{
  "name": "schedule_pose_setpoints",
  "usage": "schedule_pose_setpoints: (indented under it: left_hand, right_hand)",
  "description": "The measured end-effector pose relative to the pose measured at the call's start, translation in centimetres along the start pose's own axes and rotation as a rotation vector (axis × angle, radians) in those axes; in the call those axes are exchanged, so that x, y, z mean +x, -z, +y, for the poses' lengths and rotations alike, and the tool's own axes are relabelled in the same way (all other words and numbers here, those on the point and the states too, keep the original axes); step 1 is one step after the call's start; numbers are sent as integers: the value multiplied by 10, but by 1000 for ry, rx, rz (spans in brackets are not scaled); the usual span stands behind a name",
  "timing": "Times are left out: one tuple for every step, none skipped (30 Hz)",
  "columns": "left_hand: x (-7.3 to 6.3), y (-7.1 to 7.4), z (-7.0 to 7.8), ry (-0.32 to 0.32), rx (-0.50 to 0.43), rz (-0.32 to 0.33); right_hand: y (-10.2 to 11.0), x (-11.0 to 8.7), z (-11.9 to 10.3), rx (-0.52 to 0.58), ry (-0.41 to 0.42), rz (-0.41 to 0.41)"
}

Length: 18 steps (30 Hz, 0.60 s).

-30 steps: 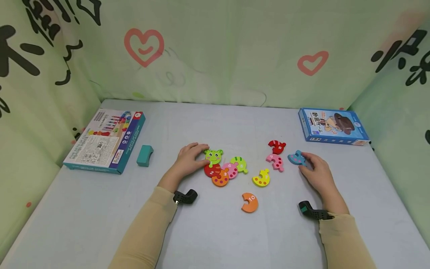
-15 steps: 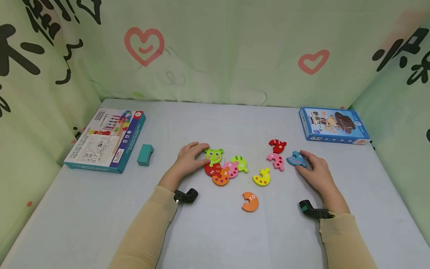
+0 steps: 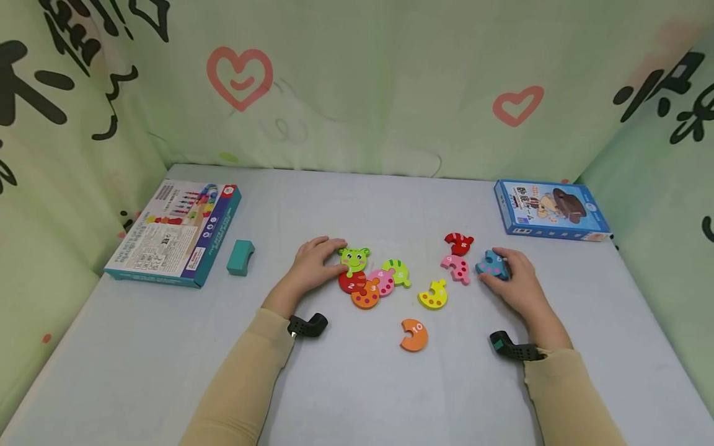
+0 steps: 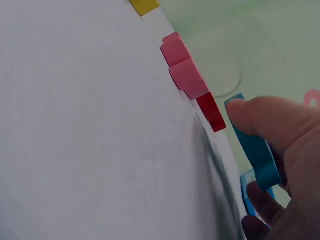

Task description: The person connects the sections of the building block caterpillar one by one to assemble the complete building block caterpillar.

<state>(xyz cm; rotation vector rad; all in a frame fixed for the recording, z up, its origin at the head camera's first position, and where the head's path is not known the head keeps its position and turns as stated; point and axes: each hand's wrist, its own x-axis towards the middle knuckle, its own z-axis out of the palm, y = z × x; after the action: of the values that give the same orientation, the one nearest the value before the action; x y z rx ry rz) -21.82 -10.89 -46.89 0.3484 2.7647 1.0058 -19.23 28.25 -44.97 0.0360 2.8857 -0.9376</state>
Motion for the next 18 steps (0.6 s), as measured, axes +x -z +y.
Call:
schedule_pose_setpoints:
  left_hand:
    - [0,0,0,0,2,0]
    - [0,0,-1,1,2,0]
    - [0,1,-1,2,3,0]
    - [0,1,-1,1,2,-1]
    - [0,0,0,1,1,-2]
    - [0,0,0,1,1,-3]
    - [0,0,0,2,0,-3]
    - [0,0,0,1,-1,-3]
    - [0,0,0,-1,2,-3]
    - [0,0,0,-1,1,-2]
    - [0,0,0,-3,2,-1]
    - [0,1,0,-3,3,1]
    - [0,1,0,-4,4,2]
    - [0,1,0,-4,6,3]
    - [0,1,0,-2,7,4]
    - [0,0,0,2,3,3]
    - [0,0,-1,5,2,1]
    - [0,0,-1,5,1,-1]
  right_hand:
    - [0,-1,-5,20,11,-10]
    - [1,-2,-11,40,20,-24]
    - [0,-4,-19,56,32,-38]
    - [0,-6,-27,63,42,-53]
    - [-1,-8,-35,69,52,-69]
    - [-3,-10,-44,74,64,-81]
    - [-6,-12,-52,79,76,-92]
    - [-9,-14,-60,83,91,-102]
    - [-13,-16,-68,85,107,-109]
    - [-17,-17,-74,90,125,-116]
    - [-21,-18,-79,96,145,-123]
    - [-25,-20,-83,99,168,-127]
    - [-29,-21,-87,105,186,-132]
    - [-33,-22,-90,104,204,-139]
    - [-37,-23,-93,103,216,-148]
    - [-40,-23,-94,101,228,-157]
    - [-43,-24,-95,94,234,-162]
    - [-45,-24,-95,86,236,-168]
